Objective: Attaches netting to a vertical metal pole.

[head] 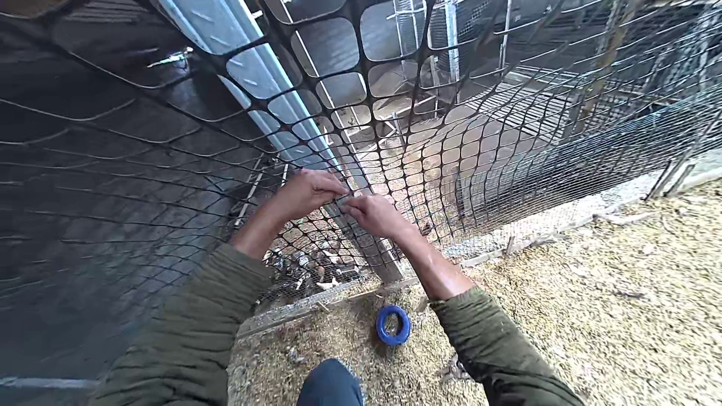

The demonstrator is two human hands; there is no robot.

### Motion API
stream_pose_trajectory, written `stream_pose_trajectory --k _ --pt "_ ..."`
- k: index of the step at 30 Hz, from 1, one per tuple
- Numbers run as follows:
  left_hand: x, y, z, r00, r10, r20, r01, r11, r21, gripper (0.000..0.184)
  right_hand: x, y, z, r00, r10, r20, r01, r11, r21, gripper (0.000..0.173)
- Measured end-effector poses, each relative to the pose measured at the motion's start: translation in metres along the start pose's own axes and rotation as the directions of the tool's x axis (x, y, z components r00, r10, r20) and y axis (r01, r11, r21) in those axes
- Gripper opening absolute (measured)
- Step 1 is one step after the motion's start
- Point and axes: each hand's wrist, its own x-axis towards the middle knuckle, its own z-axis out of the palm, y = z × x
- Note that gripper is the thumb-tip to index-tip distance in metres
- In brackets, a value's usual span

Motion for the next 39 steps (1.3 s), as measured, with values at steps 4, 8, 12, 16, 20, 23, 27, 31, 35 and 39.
stream_pose_trajectory --k 4,8,12,16,20,23,27,31,35,39 --pt "-0.011 -0.003 0.004 0.993 0.12 -0.018 -0.116 0.984 0.134 0.021 0.002 -0.001 0.003 0.973 0.039 -0.227 -0.025 0.998 0.065 0.028" --pt "-0.016 -0.008 0.014 0.954 0.284 -0.098 -0.246 0.926 0.288 0.019 0.016 0.006 0.01 0.919 -0.145 -0.366 0.163 0.986 0.019 0.033" --pt "-0.015 -0.016 0.031 0.886 0.398 -0.238 -0.271 0.86 0.432 0.019 0.023 0.011 0.016 0.896 -0.14 -0.422 0.17 0.985 0.035 0.022" --pt "-0.013 -0.026 0.048 0.829 0.447 -0.337 -0.237 0.825 0.513 0.018 0.02 -0.007 0.004 0.946 0.124 -0.3 -0.027 0.951 0.309 0.035" --pt "-0.013 -0.024 0.056 0.802 0.496 -0.334 -0.298 0.815 0.496 0.015 0.028 -0.007 0.004 0.941 0.32 -0.109 -0.12 0.618 0.777 0.048" --pt "-0.018 -0.024 0.059 0.813 0.485 -0.323 -0.298 0.822 0.485 0.016 0.028 -0.008 0.01 0.923 0.372 -0.098 -0.032 0.33 0.944 0.024" --pt "-0.03 -0.015 0.065 0.87 0.262 -0.418 -0.101 0.924 0.369 0.03 0.022 -0.004 0.022 0.924 0.302 -0.234 0.203 0.131 0.97 0.022" --pt "-0.04 0.002 0.063 0.895 -0.232 -0.381 0.33 0.919 0.214 0.023 0.011 0.016 0.017 0.954 0.1 -0.284 0.276 0.087 0.957 0.027" --pt "-0.036 0.01 0.053 0.843 -0.518 -0.144 0.487 0.85 -0.202 0.031 0.003 0.023 -0.002 0.955 -0.021 -0.296 0.248 0.605 0.756 0.03" --pt "-0.026 0.006 0.071 0.825 -0.437 -0.359 0.2 0.819 -0.537 0.029 0.01 0.021 0.001 0.941 -0.044 -0.336 0.077 0.993 0.086 0.03"
